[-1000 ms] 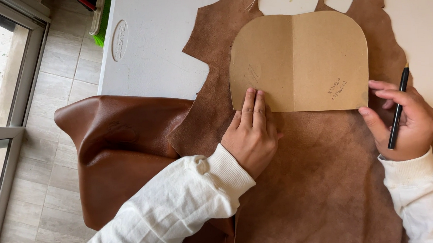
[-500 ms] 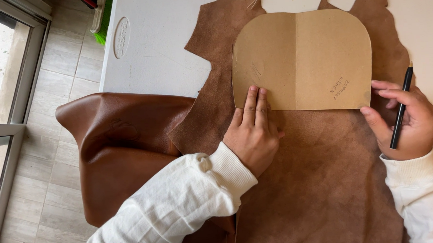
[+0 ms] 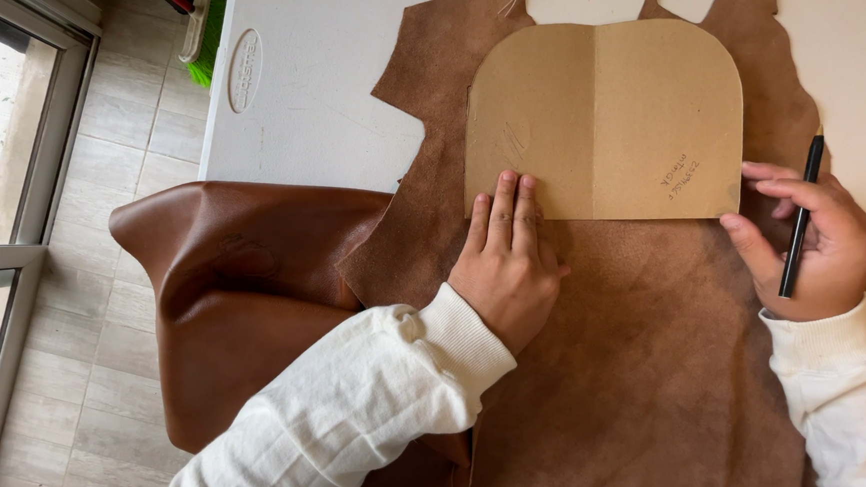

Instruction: Tracing a paper pattern onto a piece of brown leather using a pen

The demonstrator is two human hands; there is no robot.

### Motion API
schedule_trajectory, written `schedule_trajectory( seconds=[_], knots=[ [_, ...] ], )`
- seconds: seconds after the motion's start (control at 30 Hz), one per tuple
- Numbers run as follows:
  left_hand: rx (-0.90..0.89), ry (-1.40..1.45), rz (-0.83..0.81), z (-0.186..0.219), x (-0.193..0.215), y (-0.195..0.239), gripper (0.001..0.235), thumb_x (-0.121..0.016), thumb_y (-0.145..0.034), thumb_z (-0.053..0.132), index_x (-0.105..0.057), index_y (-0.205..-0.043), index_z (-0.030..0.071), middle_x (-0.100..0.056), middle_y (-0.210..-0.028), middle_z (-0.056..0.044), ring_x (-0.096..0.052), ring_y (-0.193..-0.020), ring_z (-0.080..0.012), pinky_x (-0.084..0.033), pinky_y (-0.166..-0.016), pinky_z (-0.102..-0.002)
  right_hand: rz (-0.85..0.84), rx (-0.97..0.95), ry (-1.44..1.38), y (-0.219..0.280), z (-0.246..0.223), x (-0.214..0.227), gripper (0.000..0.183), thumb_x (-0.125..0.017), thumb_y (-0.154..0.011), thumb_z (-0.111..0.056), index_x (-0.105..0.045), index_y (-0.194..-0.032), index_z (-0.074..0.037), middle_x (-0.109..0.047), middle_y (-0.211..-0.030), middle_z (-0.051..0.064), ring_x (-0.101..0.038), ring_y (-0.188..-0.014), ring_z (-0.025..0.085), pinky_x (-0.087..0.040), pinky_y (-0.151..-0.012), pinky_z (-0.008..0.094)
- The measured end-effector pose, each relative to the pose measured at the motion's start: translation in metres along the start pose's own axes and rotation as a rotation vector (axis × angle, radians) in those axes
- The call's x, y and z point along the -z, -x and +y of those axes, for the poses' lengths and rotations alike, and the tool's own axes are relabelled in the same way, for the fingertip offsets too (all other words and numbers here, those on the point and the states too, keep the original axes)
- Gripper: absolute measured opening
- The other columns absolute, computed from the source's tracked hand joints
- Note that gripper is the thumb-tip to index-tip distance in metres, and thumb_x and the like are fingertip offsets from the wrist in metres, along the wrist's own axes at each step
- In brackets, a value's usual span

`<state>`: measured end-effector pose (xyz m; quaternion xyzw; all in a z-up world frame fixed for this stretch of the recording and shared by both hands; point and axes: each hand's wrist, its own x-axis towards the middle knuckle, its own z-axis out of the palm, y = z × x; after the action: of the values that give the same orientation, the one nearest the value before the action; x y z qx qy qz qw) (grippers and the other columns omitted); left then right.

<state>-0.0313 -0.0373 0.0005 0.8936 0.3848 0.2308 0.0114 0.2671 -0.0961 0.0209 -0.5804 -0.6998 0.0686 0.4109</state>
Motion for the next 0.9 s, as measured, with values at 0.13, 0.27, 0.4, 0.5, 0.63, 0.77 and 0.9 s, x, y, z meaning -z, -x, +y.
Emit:
schedule_trajectory(
  seconds=[0.13,0.27,0.4,0.5,0.63,0.77,0.9],
  knots=[
    [0.012,-0.022,0.001,-0.001,0.0,0.0,0.051,-0.069,-0.094,0.04,-0.069,-0.112,-0.008,-0.049,-0.148,-0.034,-0.045,-0.142,-0.0517,-0.045,-0.114,-0.065,-0.004,0.001,0.004,-0.002,0.0,0.0,0.029,-0.083,-0.1,0.01,-0.062,-0.116,0.021,-0.066,-0.114,0.036,-0.072,-0.125,0.053,-0.047,-0.087,0.04],
    [0.001,-0.04,-0.008,-0.002,0.002,0.0,0.054,-0.07,-0.094,0.042,-0.07,-0.116,-0.007,-0.051,-0.148,-0.033,-0.046,-0.142,-0.0504,-0.046,-0.112,-0.066,-0.008,0.006,0.011,-0.002,-0.003,0.0,0.028,-0.083,-0.101,0.009,-0.062,-0.115,0.021,-0.066,-0.112,0.035,-0.072,-0.125,0.053,-0.048,-0.088,0.04],
    [-0.019,-0.094,-0.014,-0.006,0.007,-0.002,0.072,-0.078,-0.086,0.049,-0.067,-0.128,-0.008,-0.053,-0.147,-0.03,-0.049,-0.14,-0.0467,-0.049,-0.11,-0.062,-0.007,0.04,0.059,-0.013,-0.021,0.001,0.027,-0.081,-0.101,0.006,-0.063,-0.114,0.021,-0.07,-0.121,0.041,-0.072,-0.118,0.048,-0.048,-0.089,0.041],
    [-0.049,-0.103,-0.033,-0.008,0.011,-0.005,0.068,-0.079,-0.084,0.051,-0.068,-0.124,-0.002,-0.053,-0.145,-0.029,-0.051,-0.139,-0.0456,-0.05,-0.108,-0.061,-0.013,0.095,0.097,-0.018,-0.024,0.005,0.027,-0.082,-0.101,0.004,-0.065,-0.114,0.02,-0.071,-0.122,0.04,-0.073,-0.12,0.049,-0.05,-0.089,0.042],
    [-0.088,-0.093,0.006,-0.016,0.009,-0.005,0.075,-0.073,-0.089,0.057,-0.065,-0.13,-0.005,-0.055,-0.145,-0.023,-0.052,-0.138,-0.0408,-0.049,-0.11,-0.056,-0.028,0.05,0.169,-0.023,-0.029,0.007,0.023,-0.08,-0.099,-0.003,-0.067,-0.113,0.01,-0.074,-0.126,0.026,-0.069,-0.114,0.037,-0.054,-0.1,0.043],
    [-0.19,-0.203,0.043,-0.017,0.023,-0.016,0.074,-0.049,-0.095,0.066,-0.066,-0.131,0.004,-0.059,-0.131,-0.024,-0.058,-0.129,-0.0449,-0.057,-0.093,-0.05,0.054,0.169,0.009,-0.03,-0.027,0.002,0.011,-0.077,-0.095,-0.009,-0.073,-0.102,-0.001,-0.077,-0.115,0.019,-0.073,-0.103,0.043,-0.056,-0.094,0.054],
    [-0.223,-0.275,0.027,-0.017,0.028,-0.022,0.068,-0.04,-0.101,0.067,-0.067,-0.134,0.013,-0.061,-0.125,-0.018,-0.06,-0.124,-0.04,-0.059,-0.09,-0.041,0.092,0.195,0.061,-0.023,-0.022,-0.004,0.01,-0.072,-0.094,-0.005,-0.074,-0.104,-0.006,-0.077,-0.117,0.015,-0.071,-0.106,0.041,-0.057,-0.094,0.052]
  ],
)
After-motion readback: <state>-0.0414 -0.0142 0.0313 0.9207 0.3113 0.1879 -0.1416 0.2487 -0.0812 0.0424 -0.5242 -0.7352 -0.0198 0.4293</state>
